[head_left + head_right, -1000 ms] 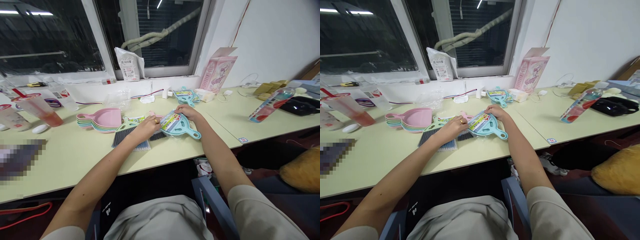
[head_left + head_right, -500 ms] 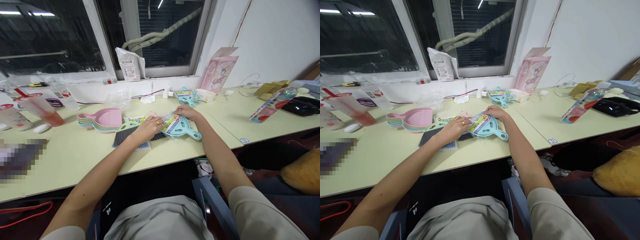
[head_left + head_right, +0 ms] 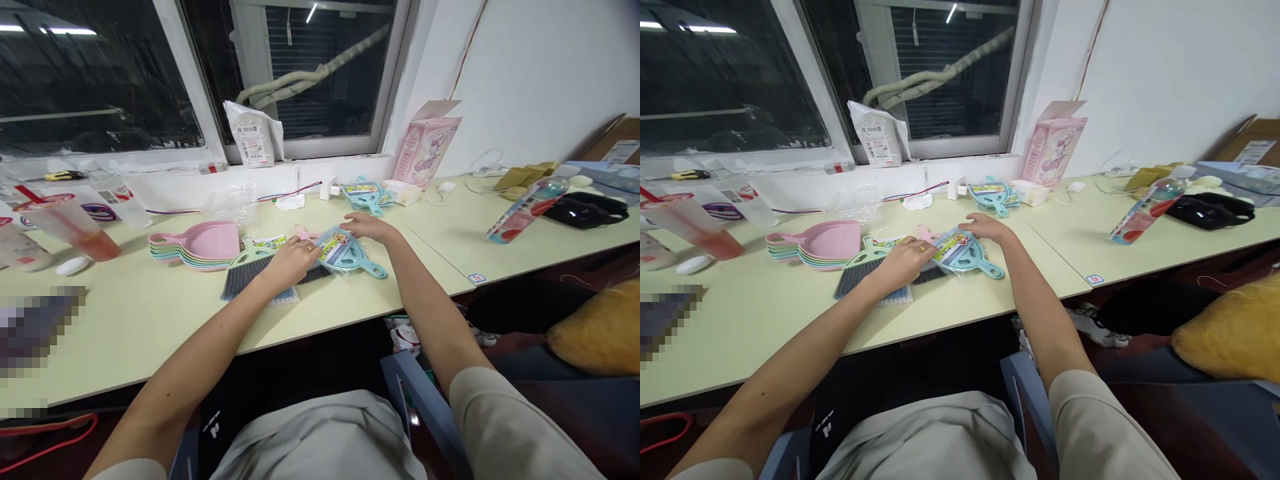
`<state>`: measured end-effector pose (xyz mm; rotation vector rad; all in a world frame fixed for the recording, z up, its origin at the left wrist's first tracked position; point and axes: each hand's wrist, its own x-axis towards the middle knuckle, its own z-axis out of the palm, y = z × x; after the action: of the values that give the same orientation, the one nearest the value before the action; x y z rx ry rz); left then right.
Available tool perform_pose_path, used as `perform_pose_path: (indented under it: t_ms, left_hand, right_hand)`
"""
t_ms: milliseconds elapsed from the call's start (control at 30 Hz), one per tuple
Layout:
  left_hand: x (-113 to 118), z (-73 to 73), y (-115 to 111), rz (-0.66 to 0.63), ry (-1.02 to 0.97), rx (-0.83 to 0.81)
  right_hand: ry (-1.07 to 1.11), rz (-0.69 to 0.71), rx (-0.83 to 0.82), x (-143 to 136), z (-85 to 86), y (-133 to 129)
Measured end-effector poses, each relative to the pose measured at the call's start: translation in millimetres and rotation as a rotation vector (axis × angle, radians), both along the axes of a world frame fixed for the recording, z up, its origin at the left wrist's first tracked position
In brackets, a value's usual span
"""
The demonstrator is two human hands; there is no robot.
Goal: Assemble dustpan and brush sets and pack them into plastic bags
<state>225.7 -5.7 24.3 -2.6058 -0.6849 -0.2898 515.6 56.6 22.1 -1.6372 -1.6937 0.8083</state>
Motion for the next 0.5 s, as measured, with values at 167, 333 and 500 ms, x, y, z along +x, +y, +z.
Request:
perform_pose_path:
  t_ms: [167,333,500]
  left_hand:
    - [3,-1.5,-1,0.037,-0.01,0.051]
    - [4,-4.5,0,0.065,0.003,0.056]
    - [8,-14.6,-3,0.14,-0.045,0.0]
  right_hand:
    - [-0.334,0.009,0.134,-3,-5.8,-63]
    - [-0.505,0.036,0.106,-1,-33.9,-110]
    - [-0.572,-0.08,0.136,11,-46.6,-100]
